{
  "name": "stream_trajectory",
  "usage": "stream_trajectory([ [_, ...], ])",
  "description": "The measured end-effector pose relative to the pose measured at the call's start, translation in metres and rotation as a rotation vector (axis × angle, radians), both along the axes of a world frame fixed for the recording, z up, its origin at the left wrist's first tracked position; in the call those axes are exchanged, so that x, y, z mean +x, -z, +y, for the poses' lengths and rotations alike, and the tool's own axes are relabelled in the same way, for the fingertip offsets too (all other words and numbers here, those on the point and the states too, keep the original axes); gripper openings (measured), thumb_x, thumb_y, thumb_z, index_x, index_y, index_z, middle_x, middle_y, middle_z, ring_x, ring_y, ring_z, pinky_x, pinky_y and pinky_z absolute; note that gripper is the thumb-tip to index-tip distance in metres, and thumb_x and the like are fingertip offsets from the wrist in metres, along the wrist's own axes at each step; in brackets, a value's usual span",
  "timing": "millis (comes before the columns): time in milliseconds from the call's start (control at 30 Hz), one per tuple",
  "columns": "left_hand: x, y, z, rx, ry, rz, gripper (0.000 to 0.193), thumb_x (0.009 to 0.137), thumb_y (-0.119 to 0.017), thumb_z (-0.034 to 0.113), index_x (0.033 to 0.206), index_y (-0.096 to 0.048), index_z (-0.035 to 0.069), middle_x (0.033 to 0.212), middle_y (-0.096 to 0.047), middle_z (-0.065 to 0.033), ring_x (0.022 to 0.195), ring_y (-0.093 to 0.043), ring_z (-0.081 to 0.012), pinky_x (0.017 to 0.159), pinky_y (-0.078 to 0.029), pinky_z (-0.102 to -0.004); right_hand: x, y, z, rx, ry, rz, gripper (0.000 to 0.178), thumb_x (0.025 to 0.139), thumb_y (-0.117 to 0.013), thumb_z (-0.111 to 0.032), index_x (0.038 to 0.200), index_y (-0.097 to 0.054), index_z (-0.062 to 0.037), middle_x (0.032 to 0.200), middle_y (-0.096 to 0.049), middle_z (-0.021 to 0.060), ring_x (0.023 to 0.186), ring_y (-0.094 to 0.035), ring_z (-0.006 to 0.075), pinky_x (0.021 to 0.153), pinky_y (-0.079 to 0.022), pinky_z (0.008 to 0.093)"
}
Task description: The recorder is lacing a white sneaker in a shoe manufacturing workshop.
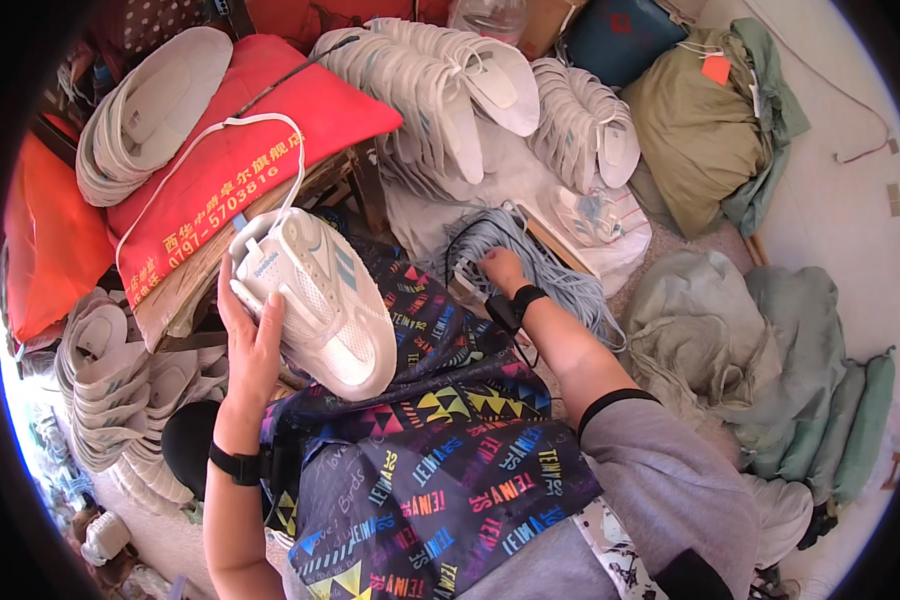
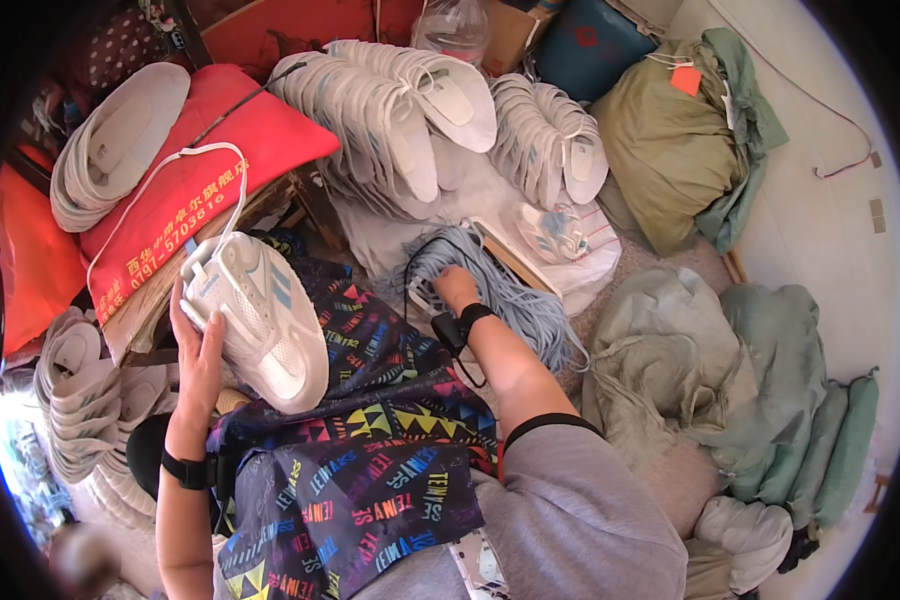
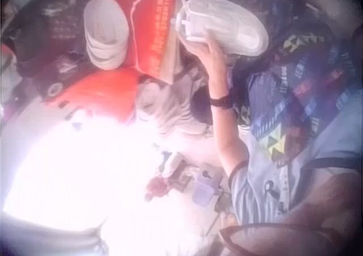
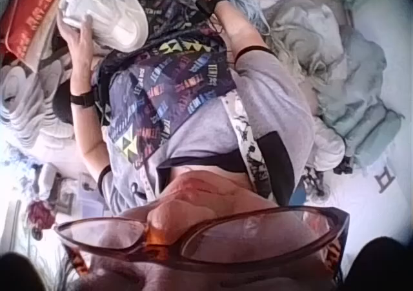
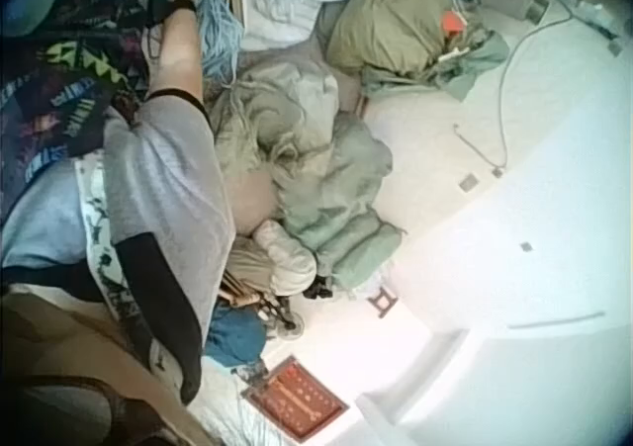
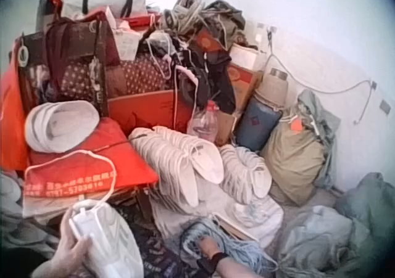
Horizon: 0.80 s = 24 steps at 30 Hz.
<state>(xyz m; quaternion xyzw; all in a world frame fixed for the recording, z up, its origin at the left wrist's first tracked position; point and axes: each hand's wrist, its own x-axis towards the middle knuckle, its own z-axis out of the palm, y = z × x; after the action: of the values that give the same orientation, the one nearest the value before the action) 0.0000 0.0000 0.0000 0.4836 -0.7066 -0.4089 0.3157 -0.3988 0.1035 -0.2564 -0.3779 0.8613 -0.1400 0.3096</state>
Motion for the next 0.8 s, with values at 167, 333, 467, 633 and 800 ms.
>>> stream_trajectory([
  [167, 0.002, -0.009, 0.018, -0.223, -0.019, -0.179, 0.067, 0.09, -0.065, 0.017, 0.147, -0.032, 0.004, 0.148, -0.03, -0.0189, 0.136, -0.033, -0.0323, 0.113, -0.028, -0.0412, -0.023, -0.043, 0.017, -0.073, -0.111, 0.119, 0.024, 0.083, -0.06, -0.027, 0.085, -0.071, -0.0059, 0.089, -0.07, 0.0191, 0.088, -0.065, 0.038, 0.078, -0.05, 0.0468],
  [333, -0.016, -0.054, 0.023, -0.438, 0.052, -0.068, 0.053, 0.084, -0.067, 0.004, 0.134, -0.049, 0.001, 0.137, -0.048, -0.0179, 0.125, -0.047, -0.0295, 0.105, -0.038, -0.0392, -0.046, -0.099, 0.006, -0.271, -0.043, -0.072, 0.026, 0.089, -0.059, -0.027, 0.089, -0.07, -0.0042, 0.083, -0.07, 0.0133, 0.078, -0.067, 0.0289, 0.072, -0.051, 0.0398],
  [467, -0.038, -0.078, 0.026, -0.428, 0.299, 0.035, 0.058, 0.078, -0.064, -0.001, 0.134, -0.049, -0.001, 0.14, -0.048, -0.0183, 0.115, -0.055, -0.0256, 0.099, -0.043, -0.0378, 0.028, -0.25, -0.03, -0.353, -0.407, -0.539, 0.023, 0.098, -0.056, -0.022, 0.104, -0.066, -0.0024, 0.092, -0.068, 0.0002, 0.078, -0.062, 0.0085, 0.068, -0.05, 0.025],
  [633, -0.077, -0.102, 0.043, 0.339, 0.478, 0.563, 0.048, 0.09, -0.066, 0.013, 0.133, -0.05, -0.001, 0.123, -0.057, -0.0122, 0.092, -0.062, -0.0148, 0.081, -0.05, -0.0288, 0.109, -0.374, -0.03, -0.649, -0.998, -0.589, 0.012, 0.092, -0.063, -0.013, 0.097, -0.066, -0.003, 0.081, -0.065, 0.0078, 0.074, -0.063, 0.0201, 0.067, -0.049, 0.031],
  [800, -0.032, -0.098, 0.031, 0.664, 0.467, 0.34, 0.024, 0.104, -0.047, 0.019, 0.106, -0.063, 0.001, 0.073, -0.058, 0.0009, 0.057, -0.051, -0.004, 0.054, -0.041, -0.0178, 0.081, -0.379, -0.037, -0.679, -0.545, -0.463, 0.017, 0.092, -0.062, -0.018, 0.094, -0.066, -0.0012, 0.075, -0.062, 0.0012, 0.071, -0.055, 0.006, 0.064, -0.046, 0.026],
])
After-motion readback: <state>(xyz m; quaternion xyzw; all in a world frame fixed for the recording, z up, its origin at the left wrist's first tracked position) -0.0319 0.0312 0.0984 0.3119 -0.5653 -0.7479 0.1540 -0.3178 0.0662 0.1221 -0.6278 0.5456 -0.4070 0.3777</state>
